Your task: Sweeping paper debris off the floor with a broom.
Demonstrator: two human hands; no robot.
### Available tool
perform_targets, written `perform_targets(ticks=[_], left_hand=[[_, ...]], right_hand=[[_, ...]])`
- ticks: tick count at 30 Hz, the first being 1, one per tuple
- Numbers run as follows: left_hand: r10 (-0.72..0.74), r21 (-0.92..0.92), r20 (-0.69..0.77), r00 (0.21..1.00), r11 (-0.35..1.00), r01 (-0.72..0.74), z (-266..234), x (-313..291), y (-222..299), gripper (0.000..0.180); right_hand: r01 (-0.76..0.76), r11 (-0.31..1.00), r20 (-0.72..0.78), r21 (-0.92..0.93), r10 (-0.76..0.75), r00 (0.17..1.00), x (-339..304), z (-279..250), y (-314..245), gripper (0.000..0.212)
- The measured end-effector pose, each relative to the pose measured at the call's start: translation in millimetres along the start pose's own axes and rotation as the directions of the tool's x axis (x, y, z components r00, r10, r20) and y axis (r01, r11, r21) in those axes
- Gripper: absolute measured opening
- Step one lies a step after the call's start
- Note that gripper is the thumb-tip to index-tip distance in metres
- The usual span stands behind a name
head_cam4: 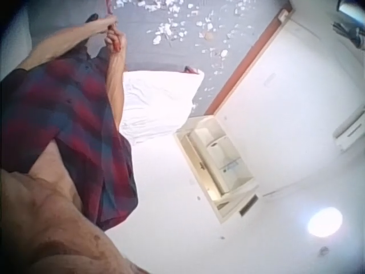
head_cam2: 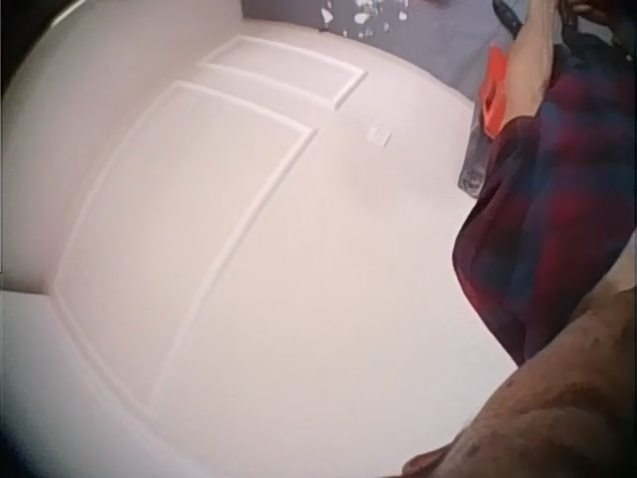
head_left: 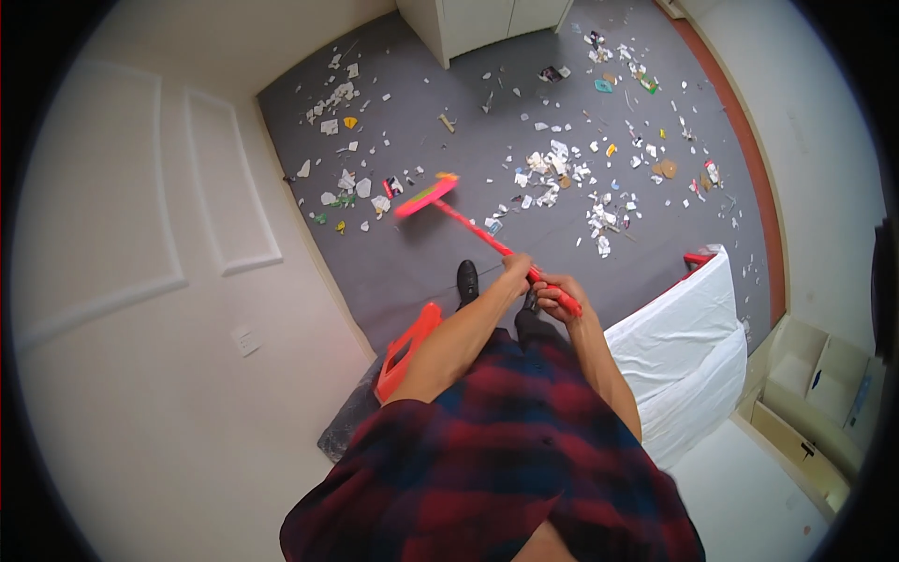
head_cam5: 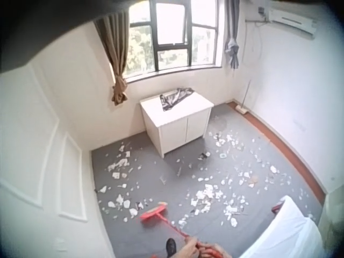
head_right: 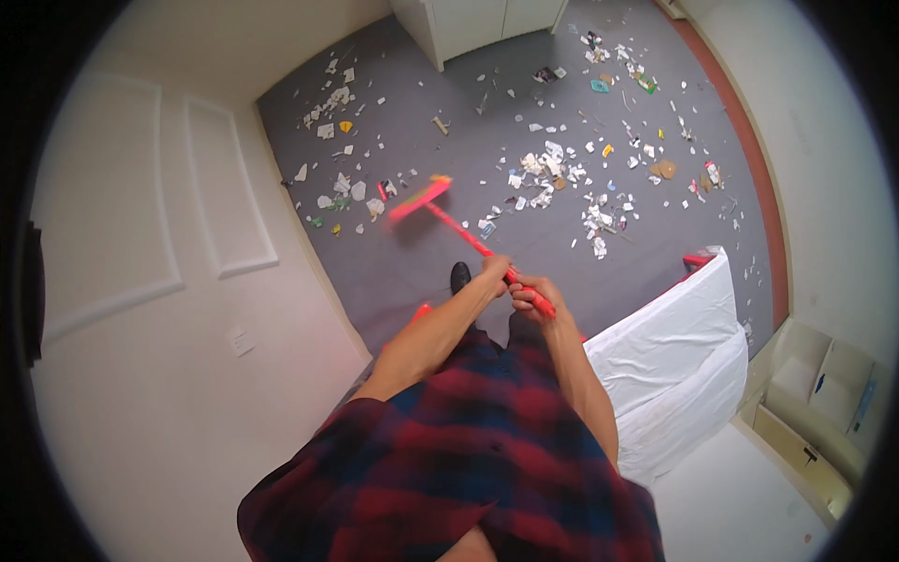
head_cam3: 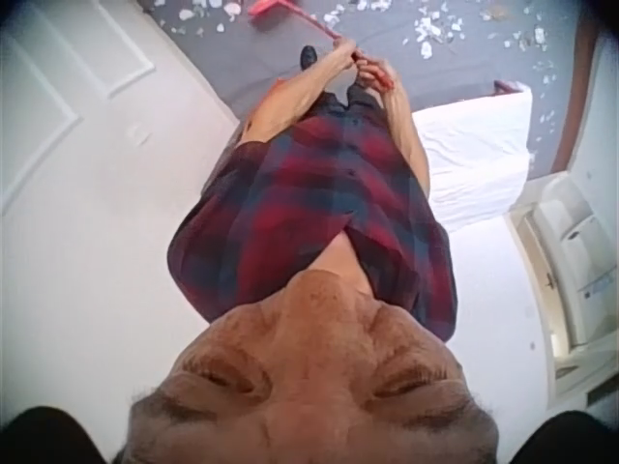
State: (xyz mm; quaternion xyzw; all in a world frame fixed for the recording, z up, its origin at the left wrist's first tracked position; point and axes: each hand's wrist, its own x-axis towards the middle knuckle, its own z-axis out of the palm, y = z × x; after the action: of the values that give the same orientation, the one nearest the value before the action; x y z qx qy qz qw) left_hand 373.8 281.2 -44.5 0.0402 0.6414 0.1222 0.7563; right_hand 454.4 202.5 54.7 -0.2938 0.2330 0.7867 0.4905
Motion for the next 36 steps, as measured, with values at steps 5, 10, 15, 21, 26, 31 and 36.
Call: perform_targets(ticks=[5,10,15,21,26,31,36], left_hand=[[-0.022,0.294,0.315,0.949,0.953,-0.075,71.2,19.9,-27.1,0.007],[0.097,0.221,0.411,0.906,0.954,-0.203,157.0,-40.9,-79.3,0.010],[0.049,-0.053,0.191,0.980,0.998,-0.040,144.3,-53.8,-110.6,0.010],[0.019,-0.189,-0.138,0.990,0.981,-0.045,90.4,-57.2,-135.8,0.008],[-0.016,-0.081,-0.027,1.000,0.997,0.014,-34.3,-109.5,-196.8,0.007],[-0.050,0.014,0.081,0.995,0.999,0.049,-44.3,-129.4,-228.1,0.006],[-0.099,0.111,0.215,0.972,0.991,0.076,174.2,-53.6,-231.1,0.005]], right_hand=[[0.281,0.863,-0.245,-0.420,-0.406,0.880,-35.7,10.9,6.4,0.004],[0.327,0.816,-0.261,-0.477,-0.487,0.834,-125.0,-20.4,-35.7,0.004],[0.091,0.839,-0.174,-0.537,-0.216,0.961,-163.7,-49.5,-53.3,0.012],[-0.125,0.832,-0.110,-0.540,0.077,0.991,-138.2,-71.2,-41.0,0.008],[-0.286,0.915,-0.197,-0.284,0.237,0.951,-133.7,-103.8,-43.3,0.006],[-0.129,0.917,-0.224,-0.379,0.044,0.974,-204.7,-114.9,-64.4,0.008],[0.099,0.875,-0.299,-0.473,-0.265,0.916,-238.0,-101.6,-42.7,0.010]])
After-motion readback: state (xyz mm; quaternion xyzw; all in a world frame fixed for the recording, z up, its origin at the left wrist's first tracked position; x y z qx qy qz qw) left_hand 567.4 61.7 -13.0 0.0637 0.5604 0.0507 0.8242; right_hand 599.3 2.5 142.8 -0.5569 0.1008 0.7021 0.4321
